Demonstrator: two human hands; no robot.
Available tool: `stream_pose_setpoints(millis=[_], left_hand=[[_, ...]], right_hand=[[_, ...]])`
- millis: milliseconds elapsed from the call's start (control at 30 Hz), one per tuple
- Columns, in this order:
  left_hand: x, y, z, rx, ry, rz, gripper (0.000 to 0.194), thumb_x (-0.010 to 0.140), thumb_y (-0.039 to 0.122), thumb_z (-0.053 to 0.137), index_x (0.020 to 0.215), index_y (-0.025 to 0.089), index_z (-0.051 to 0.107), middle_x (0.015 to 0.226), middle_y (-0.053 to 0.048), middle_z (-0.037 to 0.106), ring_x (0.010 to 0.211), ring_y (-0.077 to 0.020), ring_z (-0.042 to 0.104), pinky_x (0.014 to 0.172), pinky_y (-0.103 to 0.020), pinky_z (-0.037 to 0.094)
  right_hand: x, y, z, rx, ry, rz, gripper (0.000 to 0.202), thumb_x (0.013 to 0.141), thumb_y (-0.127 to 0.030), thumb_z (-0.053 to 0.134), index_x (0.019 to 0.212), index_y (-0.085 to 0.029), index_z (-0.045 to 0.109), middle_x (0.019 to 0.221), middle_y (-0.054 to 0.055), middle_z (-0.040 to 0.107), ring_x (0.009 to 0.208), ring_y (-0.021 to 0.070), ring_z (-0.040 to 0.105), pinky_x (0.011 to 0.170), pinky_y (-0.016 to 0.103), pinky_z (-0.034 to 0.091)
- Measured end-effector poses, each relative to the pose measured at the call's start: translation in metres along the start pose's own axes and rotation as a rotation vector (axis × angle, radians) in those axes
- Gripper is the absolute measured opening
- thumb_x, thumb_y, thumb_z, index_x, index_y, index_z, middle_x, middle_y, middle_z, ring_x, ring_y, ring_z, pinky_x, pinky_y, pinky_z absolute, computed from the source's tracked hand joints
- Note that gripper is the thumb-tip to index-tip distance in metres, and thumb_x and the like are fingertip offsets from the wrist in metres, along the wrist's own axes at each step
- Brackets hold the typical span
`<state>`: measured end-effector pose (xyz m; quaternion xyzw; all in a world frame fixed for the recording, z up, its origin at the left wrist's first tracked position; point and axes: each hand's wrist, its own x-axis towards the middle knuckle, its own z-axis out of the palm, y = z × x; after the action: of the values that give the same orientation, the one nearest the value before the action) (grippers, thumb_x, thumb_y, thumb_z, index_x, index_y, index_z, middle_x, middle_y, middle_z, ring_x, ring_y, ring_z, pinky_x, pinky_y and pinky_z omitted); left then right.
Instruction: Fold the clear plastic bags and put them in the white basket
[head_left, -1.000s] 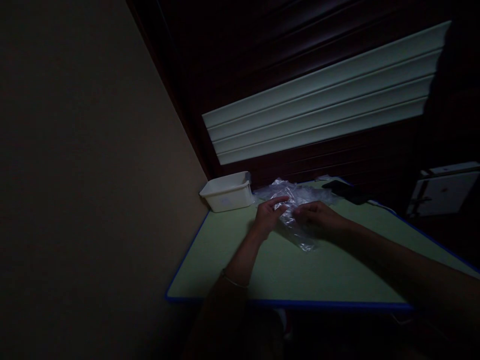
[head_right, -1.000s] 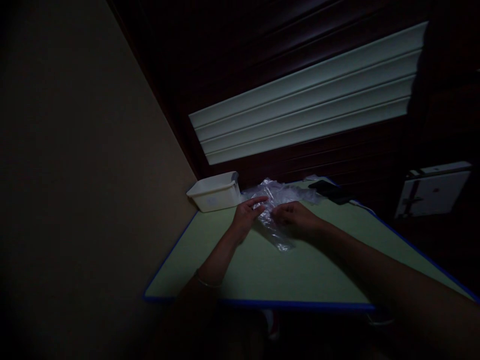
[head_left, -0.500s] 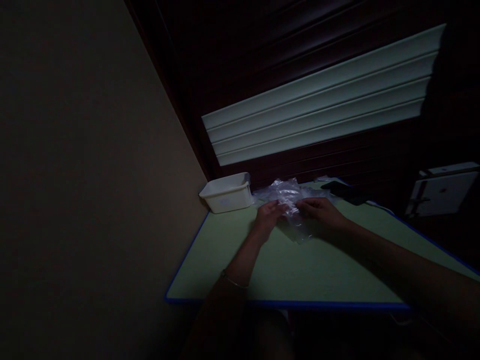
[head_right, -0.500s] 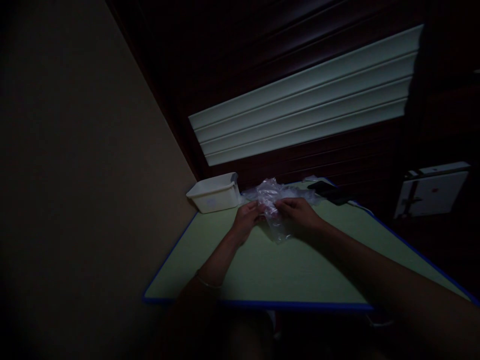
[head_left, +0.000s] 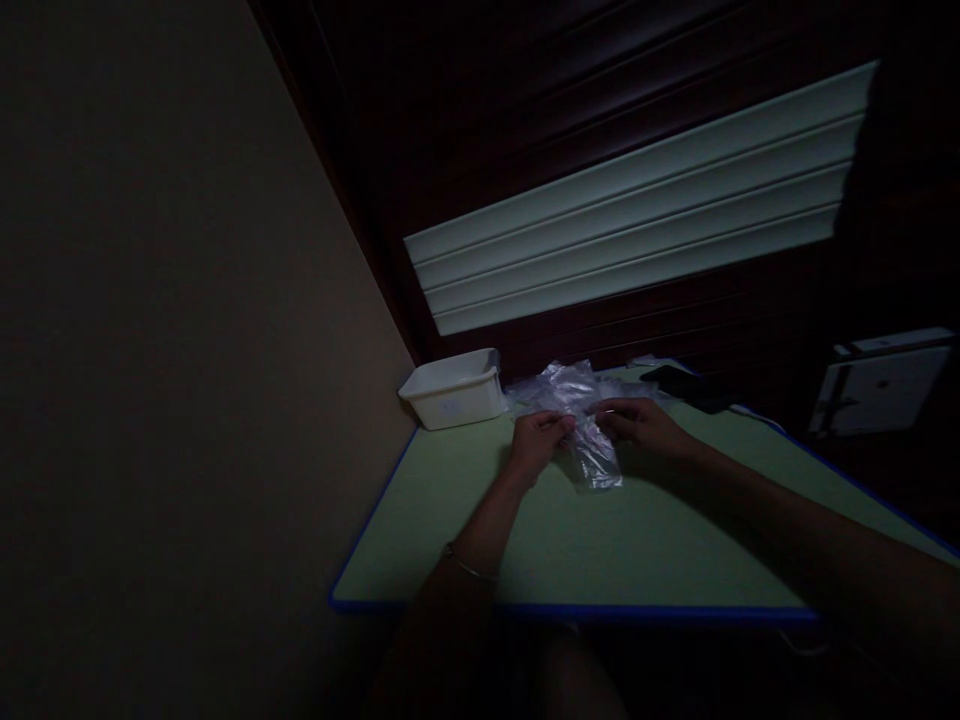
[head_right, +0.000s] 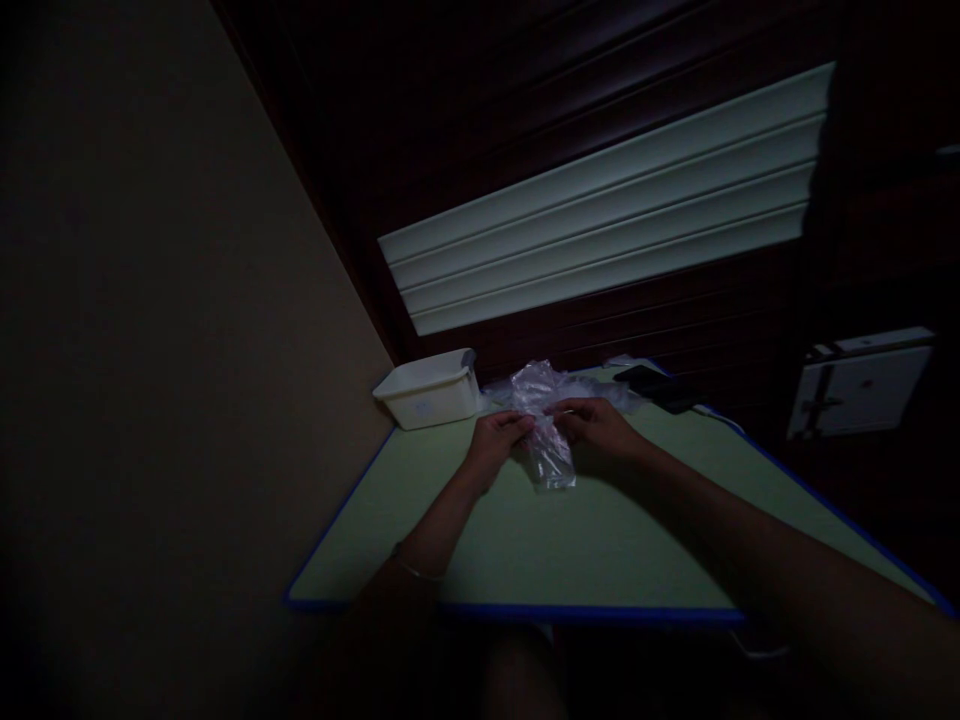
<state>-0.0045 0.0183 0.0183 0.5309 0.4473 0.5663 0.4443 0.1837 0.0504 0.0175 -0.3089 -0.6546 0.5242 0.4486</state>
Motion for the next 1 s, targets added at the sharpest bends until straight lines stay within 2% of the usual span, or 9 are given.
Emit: stream_pose_setpoints(millis=[133,333,433,567,667,767,833,933,1000], left_hand=[[0.001,-0.001,0.000,-0.011,-0.007,0.008,0.034,0.059,0.040,0.080,0.078,0.012,0.071,0.062,-0.003,0.065,0.047,-0.0100,0.053,0.049,-0.024,0.041],[0.001,0.001,-0.002,-0.060,-0.018,0.032,0.031,0.058,0.032,0.079,0.082,0.013,0.072,0.068,-0.003,0.068,0.049,-0.0104,0.054,0.051,-0.024,0.042],[0.001,0.001,-0.004,-0.061,-0.040,0.055,0.027,0.061,0.027,0.074,0.084,0.014,0.074,0.073,-0.004,0.069,0.057,-0.0112,0.056,0.056,-0.024,0.043],[0.002,-0.001,-0.006,-0.072,-0.059,0.033,0.035,0.063,0.023,0.069,0.097,0.014,0.073,0.070,-0.002,0.066,0.056,-0.0088,0.053,0.057,-0.022,0.040],[0.003,-0.002,-0.006,-0.173,-0.071,-0.049,0.040,0.066,0.030,0.067,0.104,0.014,0.070,0.061,0.002,0.058,0.053,-0.0083,0.050,0.055,-0.021,0.038],[0.003,-0.004,-0.004,-0.252,-0.099,-0.142,0.041,0.070,0.047,0.066,0.093,0.012,0.070,0.061,0.000,0.056,0.055,-0.0104,0.051,0.056,-0.023,0.039],[0.002,-0.007,-0.003,-0.199,-0.136,-0.139,0.045,0.068,0.052,0.071,0.085,0.011,0.069,0.065,-0.002,0.059,0.057,-0.0105,0.052,0.059,-0.024,0.039],[0.001,-0.012,-0.003,-0.067,-0.153,-0.103,0.044,0.057,0.046,0.082,0.078,0.010,0.068,0.066,-0.002,0.061,0.058,-0.0096,0.052,0.060,-0.023,0.038],[0.002,-0.015,-0.003,-0.034,-0.121,-0.093,0.042,0.055,0.044,0.084,0.076,0.011,0.068,0.066,-0.001,0.062,0.059,-0.0100,0.052,0.061,-0.024,0.039]], right_hand=[[0.003,0.007,-0.002,0.114,0.030,0.042,0.036,0.065,-0.039,0.075,0.093,-0.016,0.071,0.065,0.001,0.063,0.058,0.0145,0.054,0.059,0.031,0.043],[0.004,0.007,-0.005,0.153,0.042,0.040,0.022,0.062,-0.035,0.075,0.073,-0.017,0.071,0.064,0.002,0.065,0.056,0.0143,0.055,0.058,0.030,0.043],[0.002,0.006,-0.005,0.163,0.037,0.046,0.022,0.062,-0.035,0.074,0.076,-0.018,0.074,0.071,0.004,0.069,0.061,0.0161,0.058,0.060,0.031,0.044],[0.000,0.005,-0.006,0.074,0.020,-0.007,0.021,0.065,-0.034,0.071,0.077,-0.017,0.076,0.072,0.005,0.070,0.065,0.0185,0.060,0.065,0.034,0.045],[0.000,0.004,-0.007,-0.052,0.034,-0.086,0.021,0.068,-0.033,0.067,0.078,-0.018,0.077,0.072,0.006,0.070,0.067,0.0198,0.059,0.068,0.036,0.046],[0.000,0.003,-0.008,-0.174,0.070,-0.150,0.021,0.072,-0.033,0.062,0.080,-0.021,0.077,0.076,0.005,0.072,0.072,0.0218,0.061,0.072,0.037,0.047],[-0.001,0.000,-0.010,-0.237,0.086,-0.191,0.023,0.073,-0.033,0.060,0.081,-0.022,0.077,0.079,0.005,0.073,0.075,0.0227,0.062,0.074,0.038,0.048],[-0.002,-0.005,-0.010,-0.259,0.095,-0.206,0.026,0.073,-0.035,0.060,0.088,-0.021,0.077,0.076,0.004,0.070,0.070,0.0209,0.060,0.072,0.037,0.049],[-0.003,-0.008,-0.008,-0.178,0.104,-0.181,0.032,0.074,-0.035,0.060,0.099,-0.021,0.074,0.076,0.003,0.067,0.068,0.0189,0.059,0.069,0.035,0.049]])
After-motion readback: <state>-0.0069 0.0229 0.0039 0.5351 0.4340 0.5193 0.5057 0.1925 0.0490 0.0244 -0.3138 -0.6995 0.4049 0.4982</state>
